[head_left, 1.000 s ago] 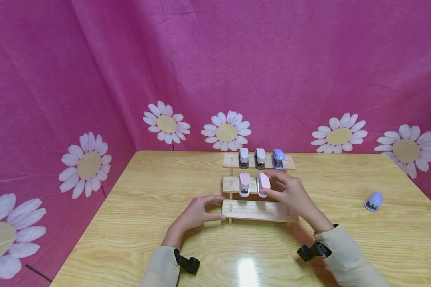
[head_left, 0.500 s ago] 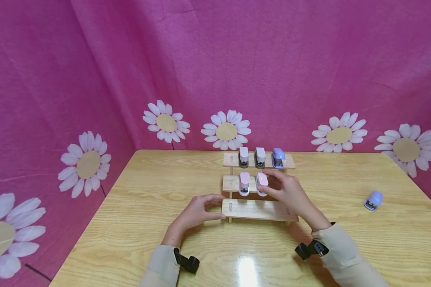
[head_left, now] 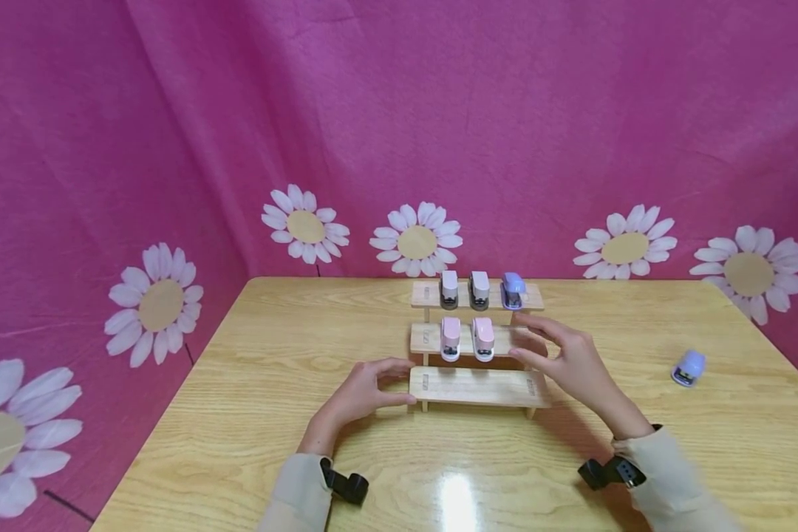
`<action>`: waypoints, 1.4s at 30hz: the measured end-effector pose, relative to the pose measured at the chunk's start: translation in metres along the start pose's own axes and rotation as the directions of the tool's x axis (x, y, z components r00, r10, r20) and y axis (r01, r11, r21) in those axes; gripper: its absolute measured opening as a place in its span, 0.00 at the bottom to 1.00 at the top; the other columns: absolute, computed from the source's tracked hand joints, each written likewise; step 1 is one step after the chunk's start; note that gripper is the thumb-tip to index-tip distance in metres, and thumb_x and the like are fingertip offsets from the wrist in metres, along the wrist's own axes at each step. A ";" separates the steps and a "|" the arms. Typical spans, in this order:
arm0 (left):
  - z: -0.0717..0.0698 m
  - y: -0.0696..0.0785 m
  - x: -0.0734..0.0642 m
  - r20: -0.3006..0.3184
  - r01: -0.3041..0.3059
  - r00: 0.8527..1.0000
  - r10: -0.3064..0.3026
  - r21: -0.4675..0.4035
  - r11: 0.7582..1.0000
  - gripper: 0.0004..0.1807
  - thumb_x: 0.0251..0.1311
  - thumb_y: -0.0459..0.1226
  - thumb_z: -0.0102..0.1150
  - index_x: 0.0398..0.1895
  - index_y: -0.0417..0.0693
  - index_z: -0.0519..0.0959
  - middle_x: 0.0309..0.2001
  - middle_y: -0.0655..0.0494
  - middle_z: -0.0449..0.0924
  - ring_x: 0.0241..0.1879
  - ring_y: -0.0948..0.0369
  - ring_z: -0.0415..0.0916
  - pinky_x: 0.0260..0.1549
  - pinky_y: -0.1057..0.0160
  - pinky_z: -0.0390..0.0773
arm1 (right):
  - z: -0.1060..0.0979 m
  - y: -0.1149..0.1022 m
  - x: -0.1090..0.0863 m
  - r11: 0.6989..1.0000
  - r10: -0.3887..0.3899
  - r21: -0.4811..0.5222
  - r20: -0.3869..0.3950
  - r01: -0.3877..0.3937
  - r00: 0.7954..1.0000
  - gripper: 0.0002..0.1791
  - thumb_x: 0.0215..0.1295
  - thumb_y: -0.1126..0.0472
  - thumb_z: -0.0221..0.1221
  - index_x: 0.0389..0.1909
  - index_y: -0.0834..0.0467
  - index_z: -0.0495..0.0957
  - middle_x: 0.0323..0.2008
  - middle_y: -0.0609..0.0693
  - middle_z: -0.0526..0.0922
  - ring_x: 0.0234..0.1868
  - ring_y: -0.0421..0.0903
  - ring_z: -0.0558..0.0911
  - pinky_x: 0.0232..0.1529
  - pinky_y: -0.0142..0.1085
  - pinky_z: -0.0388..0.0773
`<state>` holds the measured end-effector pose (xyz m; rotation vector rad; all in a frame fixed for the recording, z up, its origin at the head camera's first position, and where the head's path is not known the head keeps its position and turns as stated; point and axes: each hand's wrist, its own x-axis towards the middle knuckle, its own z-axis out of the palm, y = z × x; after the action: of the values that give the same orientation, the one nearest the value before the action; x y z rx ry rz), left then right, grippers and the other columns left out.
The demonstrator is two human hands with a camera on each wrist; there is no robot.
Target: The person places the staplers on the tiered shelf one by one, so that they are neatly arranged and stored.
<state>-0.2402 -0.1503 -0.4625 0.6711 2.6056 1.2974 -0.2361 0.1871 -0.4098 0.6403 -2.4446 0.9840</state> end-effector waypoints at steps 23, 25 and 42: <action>0.000 -0.001 -0.001 -0.017 -0.008 1.000 0.008 -0.002 1.000 0.32 0.52 0.49 0.72 0.61 0.52 0.77 0.57 0.53 0.82 0.59 0.56 0.78 0.65 0.49 0.73 | -0.095 0.112 -0.058 0.938 0.346 0.043 -0.028 -0.344 0.938 0.30 0.64 0.54 0.64 0.67 0.56 0.71 0.55 0.20 0.73 0.50 0.07 0.65 0.44 0.04 0.65; 0.000 -0.001 0.000 -0.015 -0.007 1.000 0.007 -0.003 1.000 0.32 0.52 0.48 0.72 0.61 0.52 0.77 0.57 0.53 0.82 0.59 0.56 0.78 0.65 0.49 0.73 | -0.103 0.122 -0.065 0.917 0.399 0.016 -0.014 -0.399 0.917 0.32 0.66 0.50 0.62 0.70 0.52 0.68 0.61 0.26 0.72 0.50 0.07 0.63 0.43 0.04 0.64; 0.001 0.000 0.000 -0.014 -0.005 1.000 0.005 -0.016 1.000 0.32 0.52 0.48 0.72 0.61 0.51 0.77 0.57 0.53 0.82 0.60 0.55 0.78 0.67 0.48 0.71 | -0.120 0.188 -0.101 0.784 0.614 -0.093 -0.028 -0.614 0.788 0.45 0.68 0.40 0.56 0.75 0.62 0.53 0.71 0.72 0.58 0.71 0.39 0.68 0.38 0.03 0.63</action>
<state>-0.2403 -0.1499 -0.4632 0.6689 2.6037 1.3277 -0.2341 0.4203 -0.4840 -0.2317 -2.7400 1.0693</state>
